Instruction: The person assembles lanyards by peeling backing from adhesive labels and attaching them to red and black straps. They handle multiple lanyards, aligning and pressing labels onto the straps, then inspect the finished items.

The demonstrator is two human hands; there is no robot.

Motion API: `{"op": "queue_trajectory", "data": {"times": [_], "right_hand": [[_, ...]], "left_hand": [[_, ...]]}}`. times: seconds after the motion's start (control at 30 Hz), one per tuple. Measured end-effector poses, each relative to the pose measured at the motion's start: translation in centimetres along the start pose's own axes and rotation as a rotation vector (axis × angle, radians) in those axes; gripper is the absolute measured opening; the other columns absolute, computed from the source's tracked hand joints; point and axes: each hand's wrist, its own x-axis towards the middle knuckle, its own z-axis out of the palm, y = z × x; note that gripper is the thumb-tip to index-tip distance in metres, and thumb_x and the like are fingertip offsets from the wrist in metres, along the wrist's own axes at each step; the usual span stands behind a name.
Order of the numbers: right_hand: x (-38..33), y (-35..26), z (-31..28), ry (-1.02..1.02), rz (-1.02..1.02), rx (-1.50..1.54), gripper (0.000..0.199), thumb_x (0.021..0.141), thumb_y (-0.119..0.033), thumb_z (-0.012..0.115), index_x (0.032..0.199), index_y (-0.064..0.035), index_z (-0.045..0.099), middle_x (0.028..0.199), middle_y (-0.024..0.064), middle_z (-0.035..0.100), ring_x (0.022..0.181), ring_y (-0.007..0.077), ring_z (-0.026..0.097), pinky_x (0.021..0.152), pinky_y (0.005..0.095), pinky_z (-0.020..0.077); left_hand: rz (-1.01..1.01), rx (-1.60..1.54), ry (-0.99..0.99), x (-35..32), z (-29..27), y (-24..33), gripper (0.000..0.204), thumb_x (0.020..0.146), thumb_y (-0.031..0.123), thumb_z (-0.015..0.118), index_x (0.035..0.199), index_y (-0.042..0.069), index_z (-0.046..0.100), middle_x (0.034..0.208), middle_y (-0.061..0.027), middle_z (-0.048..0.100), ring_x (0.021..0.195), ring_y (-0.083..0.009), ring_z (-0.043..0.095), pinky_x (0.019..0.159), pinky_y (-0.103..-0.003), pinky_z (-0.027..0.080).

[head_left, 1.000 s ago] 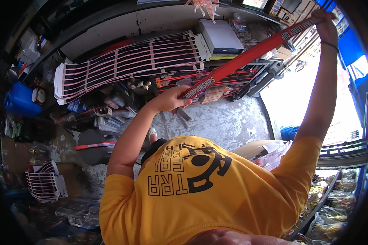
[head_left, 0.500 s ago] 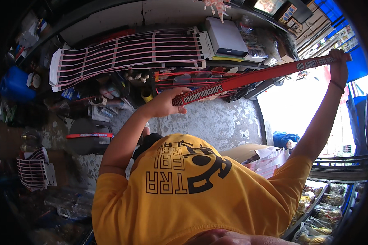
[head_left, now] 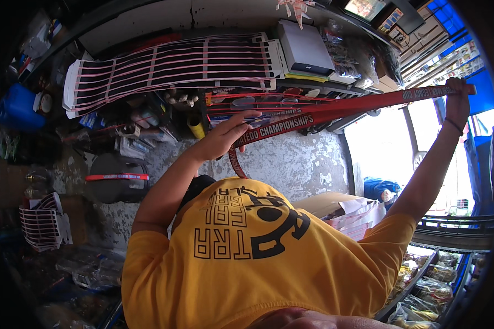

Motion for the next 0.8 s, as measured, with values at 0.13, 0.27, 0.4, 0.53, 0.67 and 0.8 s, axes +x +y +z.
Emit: {"op": "queue_trajectory", "data": {"times": [0.13, 0.27, 0.4, 0.53, 0.67, 0.8], "right_hand": [[0.2, 0.0, -0.2, -0.037, 0.012, 0.003, 0.024, 0.088, -0.011, 0.061, 0.078, -0.0049, 0.040, 0.074, 0.0022, 0.031, 0.071, 0.0164, 0.030, 0.072, 0.0334, 0.0289], [0.1, 0.0, -0.5, 0.046, -0.025, -0.059, 0.024, 0.088, -0.010, 0.061, 0.076, -0.0056, 0.040, 0.074, 0.0023, 0.031, 0.071, 0.0162, 0.030, 0.072, 0.0334, 0.0295], [0.0, -0.5, -1.1, 0.021, 0.016, -0.037, 0.022, 0.088, -0.005, 0.058, 0.076, -0.0059, 0.040, 0.075, 0.0026, 0.032, 0.073, 0.0170, 0.032, 0.075, 0.0338, 0.0308], [0.3, -0.7, -1.3, -0.021, 0.108, 0.258, 0.015, 0.089, -0.001, 0.053, 0.080, -0.0029, 0.042, 0.074, 0.0035, 0.032, 0.072, 0.0183, 0.035, 0.074, 0.0344, 0.0318], [-0.2, -0.1, 0.0, -0.140, -0.004, 0.053, 0.008, 0.089, 0.000, 0.052, 0.087, 0.0006, 0.044, 0.074, 0.0045, 0.034, 0.070, 0.0193, 0.037, 0.072, 0.0349, 0.0336], [-1.3, 0.0, 1.9, -0.007, -0.045, 0.077, 0.006, 0.089, 0.000, 0.051, 0.089, 0.0004, 0.044, 0.074, 0.0058, 0.035, 0.071, 0.0196, 0.038, 0.072, 0.0355, 0.0352]], "left_hand": [[0.077, 0.076, 0.050, -0.1, 0.2, -0.6, 0.040, 0.101, 0.006, 0.034, 0.139, 0.015, 0.043, 0.116, -0.0070, 0.058, 0.090, -0.0108, 0.056, 0.075, -0.025, 0.048], [0.302, 0.356, 0.054, 0.4, 0.2, -1.3, 0.038, 0.099, 0.000, 0.034, 0.130, 0.013, 0.053, 0.112, -0.0055, 0.061, 0.094, -0.0120, 0.058, 0.079, -0.026, 0.048], [0.420, 0.386, 0.101, 0.8, 0.5, -1.2, 0.035, 0.098, 0.001, 0.042, 0.129, 0.011, 0.054, 0.106, -0.0035, 0.060, 0.091, -0.0129, 0.058, 0.079, -0.026, 0.047], [0.151, 0.444, 0.179, -0.2, 1.1, -0.4, 0.038, 0.090, 0.009, 0.062, 0.127, 0.012, 0.055, 0.099, -0.0031, 0.058, 0.090, -0.0145, 0.056, 0.081, -0.028, 0.046], [0.281, 0.593, 0.203, 0.1, 1.4, 0.0, 0.047, 0.082, 0.020, 0.073, 0.126, 0.015, 0.055, 0.105, -0.0071, 0.059, 0.098, -0.0218, 0.058, 0.085, -0.034, 0.046], [0.309, 0.560, 0.205, -0.1, 1.1, -0.1, 0.044, 0.083, 0.020, 0.073, 0.123, 0.015, 0.057, 0.104, -0.0064, 0.060, 0.096, -0.0209, 0.058, 0.084, -0.033, 0.047]]}}
